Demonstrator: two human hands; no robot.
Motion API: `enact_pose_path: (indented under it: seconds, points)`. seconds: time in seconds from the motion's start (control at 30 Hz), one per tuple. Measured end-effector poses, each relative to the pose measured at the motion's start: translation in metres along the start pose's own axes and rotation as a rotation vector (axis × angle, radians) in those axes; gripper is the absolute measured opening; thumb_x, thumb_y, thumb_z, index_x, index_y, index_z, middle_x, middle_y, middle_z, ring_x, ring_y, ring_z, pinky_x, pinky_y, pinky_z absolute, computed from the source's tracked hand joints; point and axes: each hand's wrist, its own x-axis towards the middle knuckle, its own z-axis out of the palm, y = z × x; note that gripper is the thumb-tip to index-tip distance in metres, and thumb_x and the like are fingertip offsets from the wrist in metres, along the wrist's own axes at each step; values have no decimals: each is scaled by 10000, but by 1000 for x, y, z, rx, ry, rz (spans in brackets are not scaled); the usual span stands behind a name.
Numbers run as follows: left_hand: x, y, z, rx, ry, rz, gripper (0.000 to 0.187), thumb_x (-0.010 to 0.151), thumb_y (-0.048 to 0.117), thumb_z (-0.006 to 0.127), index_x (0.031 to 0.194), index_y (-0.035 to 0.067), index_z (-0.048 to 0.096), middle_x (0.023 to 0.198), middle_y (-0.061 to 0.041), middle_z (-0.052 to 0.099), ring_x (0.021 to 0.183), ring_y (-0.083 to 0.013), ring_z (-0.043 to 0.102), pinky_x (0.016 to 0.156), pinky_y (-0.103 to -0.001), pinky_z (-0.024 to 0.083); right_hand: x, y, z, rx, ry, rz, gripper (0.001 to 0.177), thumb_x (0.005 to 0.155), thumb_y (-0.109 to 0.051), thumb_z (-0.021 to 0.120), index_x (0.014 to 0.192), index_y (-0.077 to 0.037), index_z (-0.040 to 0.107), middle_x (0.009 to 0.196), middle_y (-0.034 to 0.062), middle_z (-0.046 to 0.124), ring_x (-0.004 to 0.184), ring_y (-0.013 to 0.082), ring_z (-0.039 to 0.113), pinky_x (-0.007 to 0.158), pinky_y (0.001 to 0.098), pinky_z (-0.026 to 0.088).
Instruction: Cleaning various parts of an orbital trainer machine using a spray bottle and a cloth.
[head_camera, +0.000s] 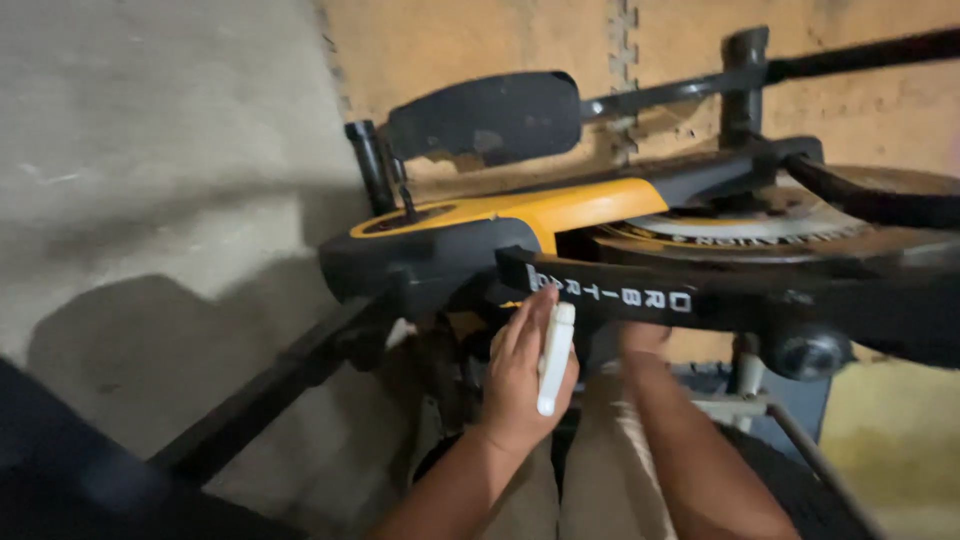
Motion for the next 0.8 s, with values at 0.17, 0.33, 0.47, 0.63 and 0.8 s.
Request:
enact_pose_path:
  seconds: [0.17,0.33,0.47,0.63,0.8]
  points:
    - [3,10,10,-25,-160,-8,647,884,116,698,1476,-30,484,1468,-243,556,1292,-432,592,1089,-460,499,-31,-72,6,220,-257,40,246,994,-197,610,1193,-68,676,1249,156,676,1172,310,617,1040,406,478]
    - [-9,10,16,58,-408,40,664,872,145,740,1485,20,517,1532,-184,515,1322,-385,575,1088,-446,479,-7,-17,-41,-280,-598,-74,380,942,-204,608,1297,-84,672,1322,216,641,1222,397,576,1023,468,445]
    - [-13,12,25,104,-401,108,675,828,143,764,1456,34,540,1520,-174,493,1325,-381,557,1092,-445,462,19,33,-37,-432,-402,-155,408,963,-223,550,1331,-86,661,1338,192,655,1263,382,592,1091,481,448]
    - [-17,24,29,110,-398,138,651,839,141,774,1438,24,550,1489,-167,511,1308,-368,561,1084,-432,468,36,53,-41,-429,-361,-104,365,973,-234,566,1302,-111,666,1300,154,658,1221,341,598,1081,473,454]
    - [-25,33,33,152,-455,148,644,814,109,756,1413,-10,553,1446,-160,547,1303,-341,575,1090,-421,466,59,41,-47,49,-285,79,314,989,-211,560,1269,-96,641,1244,121,648,1159,293,593,1036,427,464]
